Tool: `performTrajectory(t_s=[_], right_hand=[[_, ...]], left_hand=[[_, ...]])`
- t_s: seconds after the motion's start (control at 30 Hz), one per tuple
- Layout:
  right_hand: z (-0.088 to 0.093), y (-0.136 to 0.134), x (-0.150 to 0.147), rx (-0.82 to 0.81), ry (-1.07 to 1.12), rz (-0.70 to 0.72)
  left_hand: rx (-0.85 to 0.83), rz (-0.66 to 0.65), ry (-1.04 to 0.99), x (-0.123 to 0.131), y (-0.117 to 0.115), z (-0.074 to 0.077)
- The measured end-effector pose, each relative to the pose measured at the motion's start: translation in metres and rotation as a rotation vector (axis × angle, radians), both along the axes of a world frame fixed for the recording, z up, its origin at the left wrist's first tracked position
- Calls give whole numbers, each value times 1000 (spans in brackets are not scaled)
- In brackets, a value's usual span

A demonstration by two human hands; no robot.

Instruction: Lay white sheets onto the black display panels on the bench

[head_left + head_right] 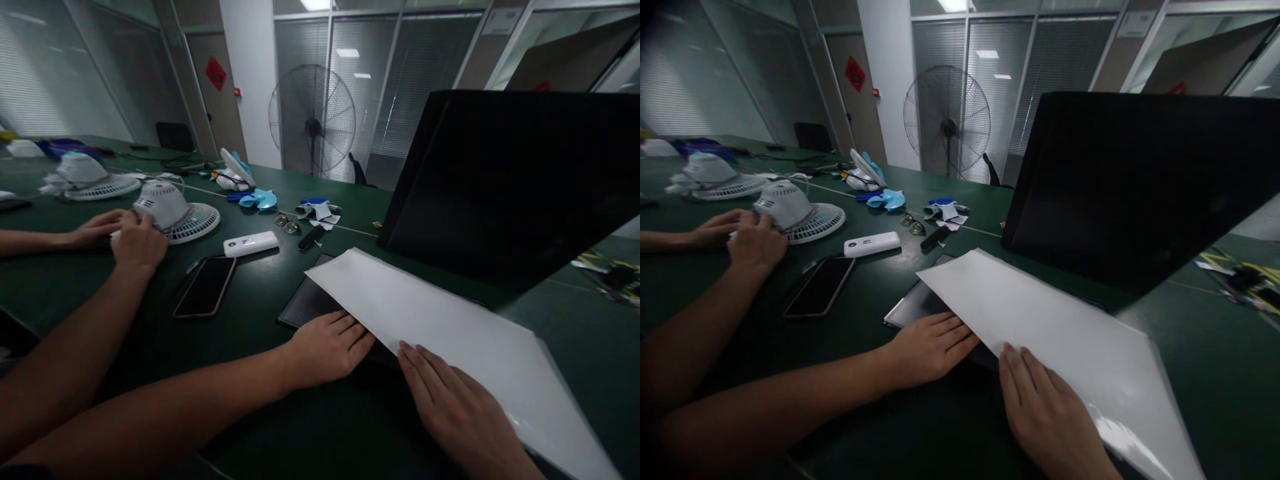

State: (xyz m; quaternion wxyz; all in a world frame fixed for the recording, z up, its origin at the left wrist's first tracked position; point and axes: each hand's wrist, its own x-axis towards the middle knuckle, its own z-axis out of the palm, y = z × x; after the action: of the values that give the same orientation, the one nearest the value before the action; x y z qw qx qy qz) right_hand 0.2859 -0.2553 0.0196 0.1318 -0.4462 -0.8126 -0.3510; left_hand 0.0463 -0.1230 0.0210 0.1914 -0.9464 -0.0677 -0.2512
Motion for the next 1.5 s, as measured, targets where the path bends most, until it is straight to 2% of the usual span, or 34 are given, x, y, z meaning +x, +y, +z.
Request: performTrajectory(t_s=[0.1, 0.2, 0.3, 0.4, 0.53, 0.67, 0.83, 1.03, 1.17, 1.3, 1.37, 1.5], right_hand=[[-1, 0, 3, -49, -37, 18], [8, 4, 4, -207, -12, 20], [22, 11, -1, -327, 86, -140], [34, 17, -9, -404, 97, -283], [42, 20, -14, -477, 29, -377], [39, 19, -11, -471, -120, -391], [39, 9, 7, -464, -152, -404], [41, -19, 52, -491, -153, -413], [40, -46, 67, -389, -111, -331], [44, -69, 63, -264, -116, -132], [50, -74, 60, -213, -116, -54], [56, -81, 67, -155, -134, 46]], left_hand=[[-13, 27, 97, 0, -3, 0], [-5, 14, 142, -1, -5, -1], [12, 9, 161, 0, -5, -4], [29, 25, 169, 1, -6, -5], [37, 35, 181, 2, -10, -3], [34, -1, 170, 1, -14, -1], [22, -28, 168, -2, -14, -2], [20, -120, 143, -7, -6, 5], [35, -230, 129, -7, 0, 13], [140, -370, -34, 3, -6, 12], [208, -405, -168, 15, -12, 11], [266, -478, -183, 55, -21, 16]])
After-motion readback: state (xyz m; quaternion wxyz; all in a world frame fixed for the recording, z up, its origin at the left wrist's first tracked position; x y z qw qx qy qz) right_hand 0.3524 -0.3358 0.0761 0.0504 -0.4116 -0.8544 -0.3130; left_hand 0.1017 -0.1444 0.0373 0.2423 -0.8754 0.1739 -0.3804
